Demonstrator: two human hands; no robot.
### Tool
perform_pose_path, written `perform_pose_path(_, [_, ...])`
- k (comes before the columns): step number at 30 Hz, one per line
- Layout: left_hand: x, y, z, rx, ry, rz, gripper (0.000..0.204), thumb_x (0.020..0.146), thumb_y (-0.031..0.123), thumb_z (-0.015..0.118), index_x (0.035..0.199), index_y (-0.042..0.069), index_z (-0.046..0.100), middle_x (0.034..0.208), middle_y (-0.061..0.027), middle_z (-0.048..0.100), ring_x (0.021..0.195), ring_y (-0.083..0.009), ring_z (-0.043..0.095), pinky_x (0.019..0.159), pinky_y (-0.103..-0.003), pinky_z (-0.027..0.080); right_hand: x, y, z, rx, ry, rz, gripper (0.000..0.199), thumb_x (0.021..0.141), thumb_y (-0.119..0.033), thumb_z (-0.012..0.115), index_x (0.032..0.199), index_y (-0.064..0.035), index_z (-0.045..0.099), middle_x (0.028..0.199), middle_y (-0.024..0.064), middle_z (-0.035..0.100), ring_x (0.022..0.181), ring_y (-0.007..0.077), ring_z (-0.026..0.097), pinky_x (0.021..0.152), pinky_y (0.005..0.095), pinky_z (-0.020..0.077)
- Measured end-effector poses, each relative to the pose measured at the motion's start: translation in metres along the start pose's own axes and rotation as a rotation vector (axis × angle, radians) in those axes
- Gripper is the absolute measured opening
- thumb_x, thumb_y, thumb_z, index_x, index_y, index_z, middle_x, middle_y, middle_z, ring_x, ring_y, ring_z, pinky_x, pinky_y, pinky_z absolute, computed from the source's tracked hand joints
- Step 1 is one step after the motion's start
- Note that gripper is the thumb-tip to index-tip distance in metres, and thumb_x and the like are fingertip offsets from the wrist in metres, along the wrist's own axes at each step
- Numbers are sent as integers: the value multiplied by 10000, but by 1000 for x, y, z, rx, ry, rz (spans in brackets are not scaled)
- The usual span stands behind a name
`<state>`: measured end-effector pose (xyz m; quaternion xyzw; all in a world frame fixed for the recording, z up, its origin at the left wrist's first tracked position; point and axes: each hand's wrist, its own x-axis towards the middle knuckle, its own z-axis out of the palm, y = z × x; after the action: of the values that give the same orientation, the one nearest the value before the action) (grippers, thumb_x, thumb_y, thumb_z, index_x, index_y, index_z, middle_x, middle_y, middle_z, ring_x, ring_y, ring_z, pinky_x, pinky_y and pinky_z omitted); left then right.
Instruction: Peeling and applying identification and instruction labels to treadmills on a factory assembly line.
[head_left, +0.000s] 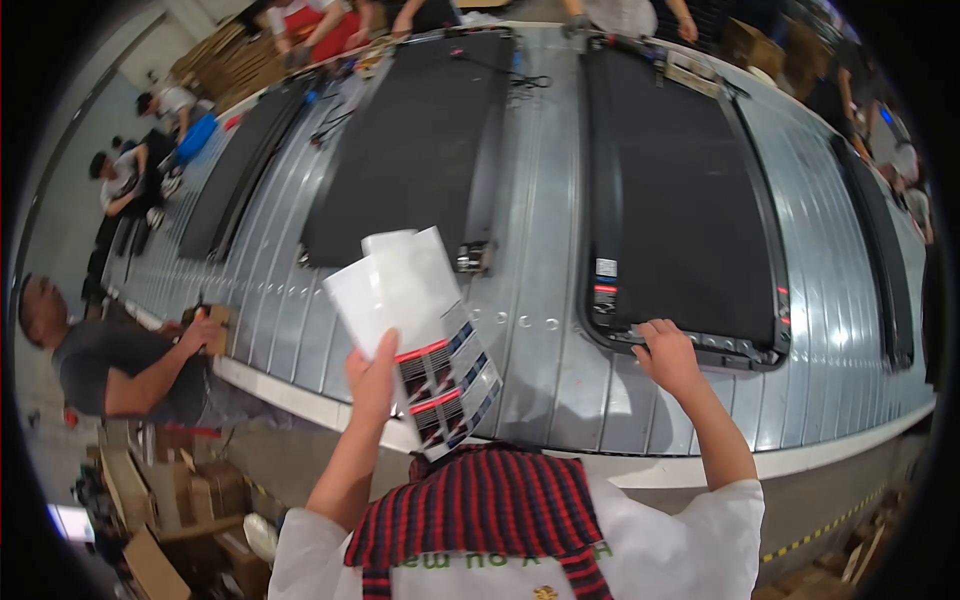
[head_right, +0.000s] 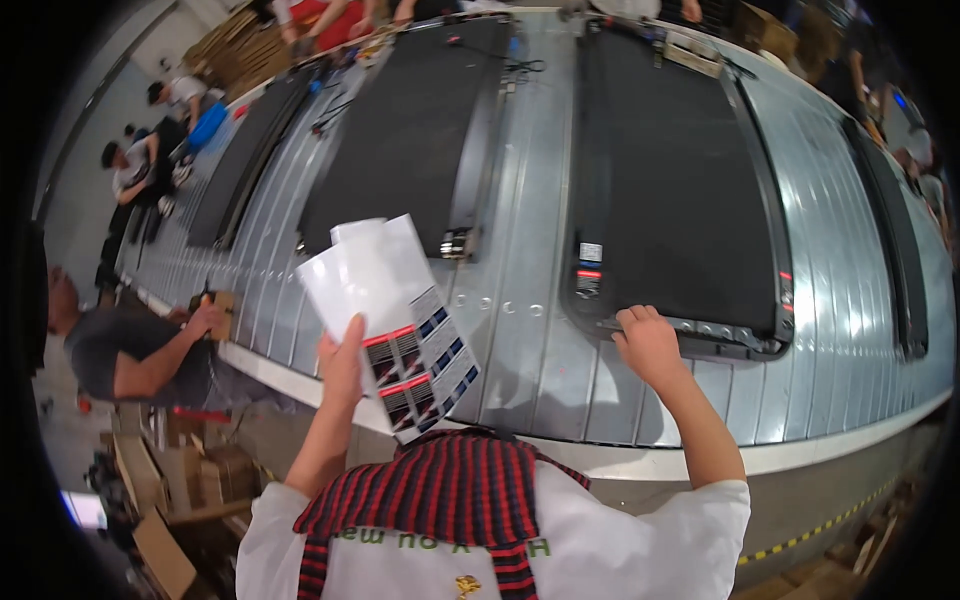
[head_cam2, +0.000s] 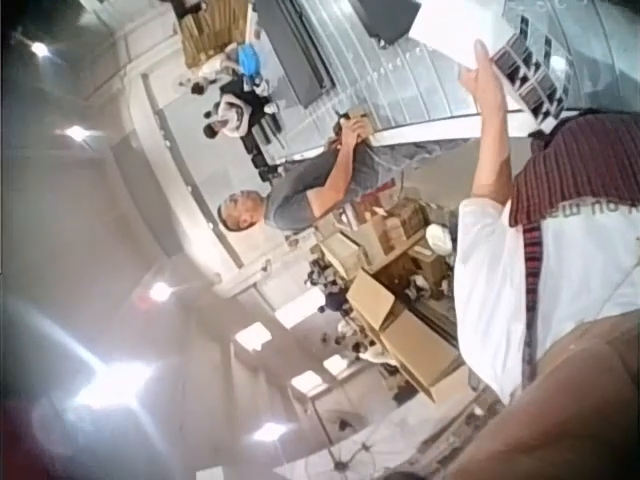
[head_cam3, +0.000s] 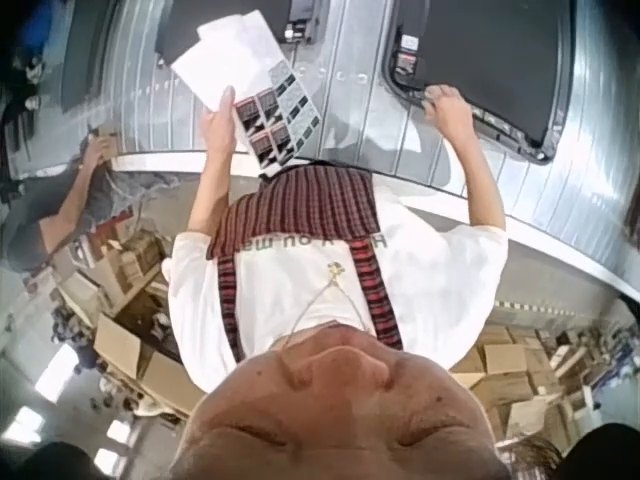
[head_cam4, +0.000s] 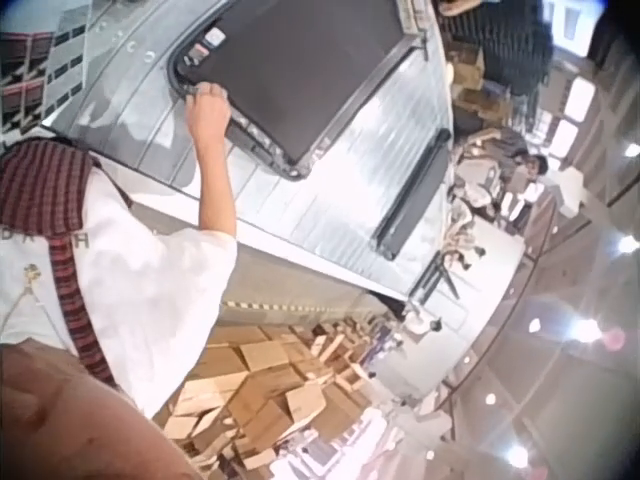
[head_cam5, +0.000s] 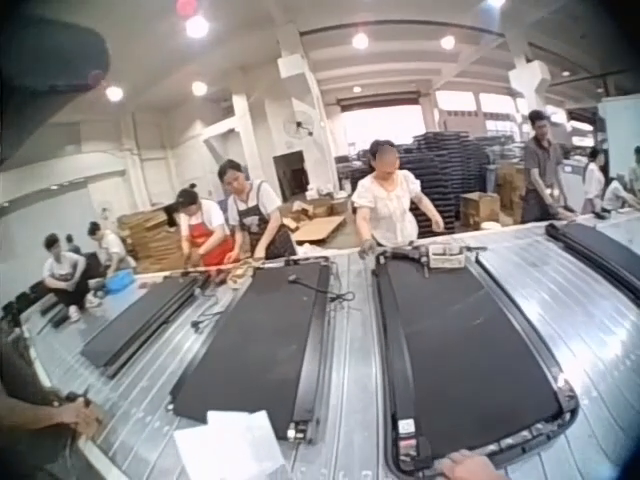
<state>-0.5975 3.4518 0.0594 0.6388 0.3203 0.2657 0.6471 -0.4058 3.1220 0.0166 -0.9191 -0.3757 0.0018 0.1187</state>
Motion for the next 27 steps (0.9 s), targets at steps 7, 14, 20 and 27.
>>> perform_pose_path(7, [8,11,11,-156,-206,71,292,847,187,525,1032,-39,531,949,-59,580,841,-95,524,742,-228,415,48,-147,-20,796,92,-315,72,749,-43,585,814,-12,576,691,74,558,565,147,530,505,243,424])
perform_pose_path(14, [5,15,-7,-157,-262,67,325,844,256,536,976,-41,548,890,-47,584,798,-83,508,705,-228,419,66,-238,-20,862,123,-401,100,742,-45,594,826,-13,551,698,75,546,578,162,541,513,267,435])
perform_pose_path(20, [12,8,-36,-301,-113,174,298,841,239,540,975,-27,544,887,-42,581,791,-80,514,696,-229,421,75,-279,-17,642,185,-349,161,700,-59,621,837,-38,539,757,92,549,661,239,552,585,314,453])
perform_pose_path(27, [23,-8,-75,-333,-242,-97,282,823,190,568,1025,5,505,947,-46,559,846,-97,506,744,-246,410,85,-316,5,449,236,-371,199,682,-63,627,858,-54,536,797,105,549,731,287,537,631,339,446])
